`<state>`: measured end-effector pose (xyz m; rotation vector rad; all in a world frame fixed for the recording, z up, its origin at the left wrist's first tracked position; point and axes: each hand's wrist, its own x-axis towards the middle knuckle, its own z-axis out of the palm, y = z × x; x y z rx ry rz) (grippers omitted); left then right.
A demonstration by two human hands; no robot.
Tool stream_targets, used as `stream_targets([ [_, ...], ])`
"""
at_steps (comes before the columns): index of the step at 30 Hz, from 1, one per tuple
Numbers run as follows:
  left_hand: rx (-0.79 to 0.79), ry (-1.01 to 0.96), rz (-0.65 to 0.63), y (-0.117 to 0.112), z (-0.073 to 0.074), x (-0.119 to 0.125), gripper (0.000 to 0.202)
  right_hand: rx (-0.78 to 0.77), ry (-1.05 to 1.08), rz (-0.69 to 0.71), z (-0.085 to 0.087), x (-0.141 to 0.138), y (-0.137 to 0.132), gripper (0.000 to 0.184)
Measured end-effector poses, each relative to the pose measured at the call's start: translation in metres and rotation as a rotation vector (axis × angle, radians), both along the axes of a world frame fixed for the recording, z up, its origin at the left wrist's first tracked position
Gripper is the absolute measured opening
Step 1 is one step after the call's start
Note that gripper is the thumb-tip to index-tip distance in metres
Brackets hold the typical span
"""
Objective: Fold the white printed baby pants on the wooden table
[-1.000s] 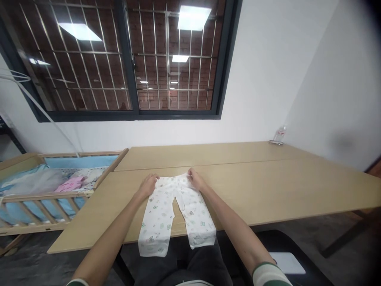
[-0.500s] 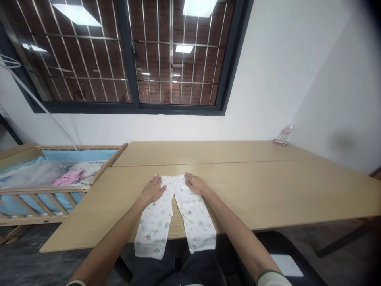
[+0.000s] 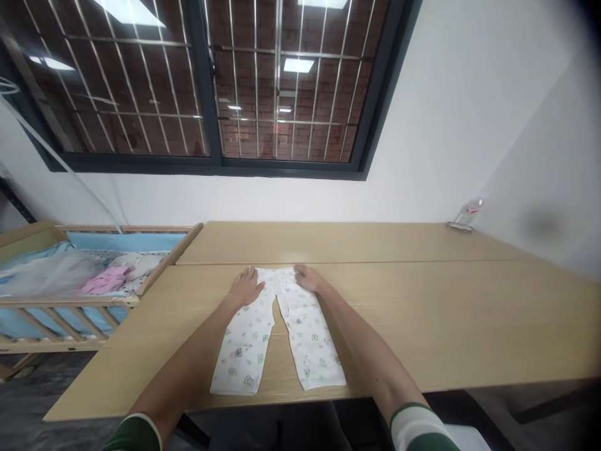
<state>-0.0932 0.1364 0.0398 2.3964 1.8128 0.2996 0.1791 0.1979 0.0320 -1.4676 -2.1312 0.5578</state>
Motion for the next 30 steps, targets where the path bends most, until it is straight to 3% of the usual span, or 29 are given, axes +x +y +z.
stream_targets([
  [3, 0.032, -0.035, 0.011, -0.034, 0.020, 0.029, 0.059, -0.039, 0.087, -0.136, 0.002, -0.001, 0.017, 0.026],
  [6, 0.017, -0.074, -0.104, -0.093, 0.033, 0.074, 0.049, -0.079, 0.144, -0.221, 0.004, -0.001, 0.026, 0.021],
  [9, -0.083, -0.131, -0.260, -0.154, 0.033, 0.123, 0.050, -0.121, 0.178, -0.246, 0.007, 0.000, 0.029, 0.014],
  [12, -0.230, -0.175, -0.255, -0.190, 0.026, 0.158, 0.055, -0.152, 0.196, -0.254, 0.009, 0.000, 0.031, 0.011],
  [16, -0.316, -0.179, -0.220, -0.199, 0.020, 0.177, 0.057, -0.181, 0.203, -0.278, 0.011, -0.003, 0.032, 0.011],
  [22, -0.325, -0.134, -0.258, -0.199, 0.023, 0.177, 0.043, -0.195, 0.268, -0.302, 0.019, -0.006, 0.027, 0.007],
  [26, -0.322, -0.194, -0.183, -0.201, 0.030, 0.169, 0.038, -0.210, 0.328, -0.308, 0.030, -0.007, 0.019, 0.010],
  [30, -0.297, -0.416, -0.102, -0.207, 0.038, 0.142, 0.027, -0.249, 0.429, -0.295, 0.043, -0.017, 0.012, 0.013],
])
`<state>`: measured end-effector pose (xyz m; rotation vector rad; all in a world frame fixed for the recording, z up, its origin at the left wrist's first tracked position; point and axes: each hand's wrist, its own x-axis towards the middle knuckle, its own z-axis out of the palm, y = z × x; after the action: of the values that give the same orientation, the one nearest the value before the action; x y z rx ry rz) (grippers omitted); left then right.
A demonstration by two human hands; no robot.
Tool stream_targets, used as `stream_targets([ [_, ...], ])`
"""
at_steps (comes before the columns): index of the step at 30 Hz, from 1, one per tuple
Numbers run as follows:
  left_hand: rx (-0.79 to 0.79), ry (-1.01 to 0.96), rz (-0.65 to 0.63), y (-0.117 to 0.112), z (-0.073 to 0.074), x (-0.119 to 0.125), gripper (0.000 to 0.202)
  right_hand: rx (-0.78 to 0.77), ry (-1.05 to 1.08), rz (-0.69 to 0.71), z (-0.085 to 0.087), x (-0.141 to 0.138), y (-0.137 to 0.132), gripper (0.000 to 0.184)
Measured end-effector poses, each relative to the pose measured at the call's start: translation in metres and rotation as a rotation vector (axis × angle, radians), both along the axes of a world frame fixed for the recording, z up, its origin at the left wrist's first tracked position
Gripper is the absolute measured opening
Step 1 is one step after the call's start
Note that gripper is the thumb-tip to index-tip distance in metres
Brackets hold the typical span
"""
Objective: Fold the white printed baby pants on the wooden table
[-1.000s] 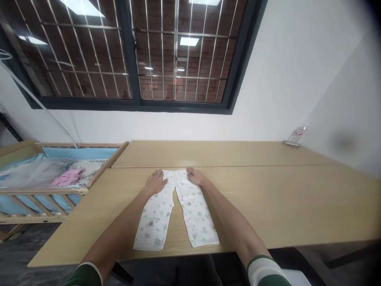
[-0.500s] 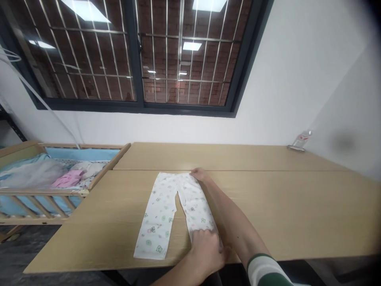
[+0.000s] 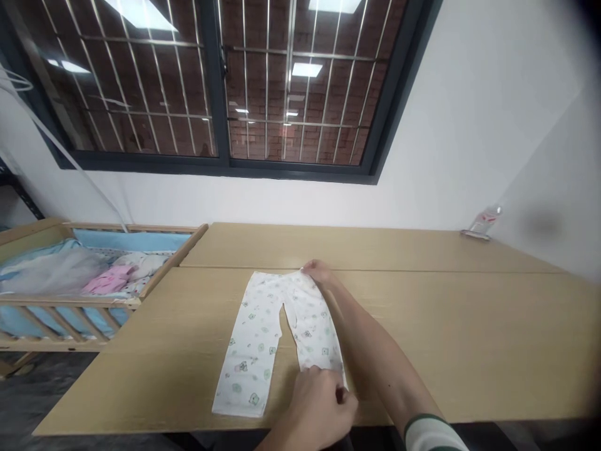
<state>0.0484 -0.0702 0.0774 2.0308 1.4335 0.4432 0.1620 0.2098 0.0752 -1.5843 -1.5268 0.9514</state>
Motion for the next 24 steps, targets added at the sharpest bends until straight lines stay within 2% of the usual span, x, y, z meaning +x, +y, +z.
stream_targets([
  [5, -0.126, -0.474, 0.135, -0.014, 0.003, -0.057, 0.030, 0.001, 0.125, 0.016, 0.013, -0.033, 0.004, 0.020],
  [8, -0.135, -0.579, 0.221, -0.026, -0.002, -0.095, 0.036, 0.029, 0.135, 0.030, 0.016, -0.061, 0.010, 0.022],
  [12, -0.139, -0.541, 0.289, -0.041, -0.023, -0.140, 0.041, 0.075, 0.074, 0.040, 0.010, -0.108, 0.017, 0.020],
  [17, -0.138, -0.533, 0.445, -0.047, -0.053, -0.176, 0.042, 0.124, -0.098, 0.046, -0.009, -0.161, 0.021, 0.013],
  [21, -0.126, -0.371, 0.471, -0.044, -0.064, -0.192, 0.041, 0.143, -0.277, 0.046, -0.025, -0.183, 0.021, 0.015],
  [24, -0.030, -0.140, 0.487, -0.046, -0.066, -0.199, 0.040, 0.147, -0.382, 0.060, -0.031, -0.190, 0.019, 0.017],
])
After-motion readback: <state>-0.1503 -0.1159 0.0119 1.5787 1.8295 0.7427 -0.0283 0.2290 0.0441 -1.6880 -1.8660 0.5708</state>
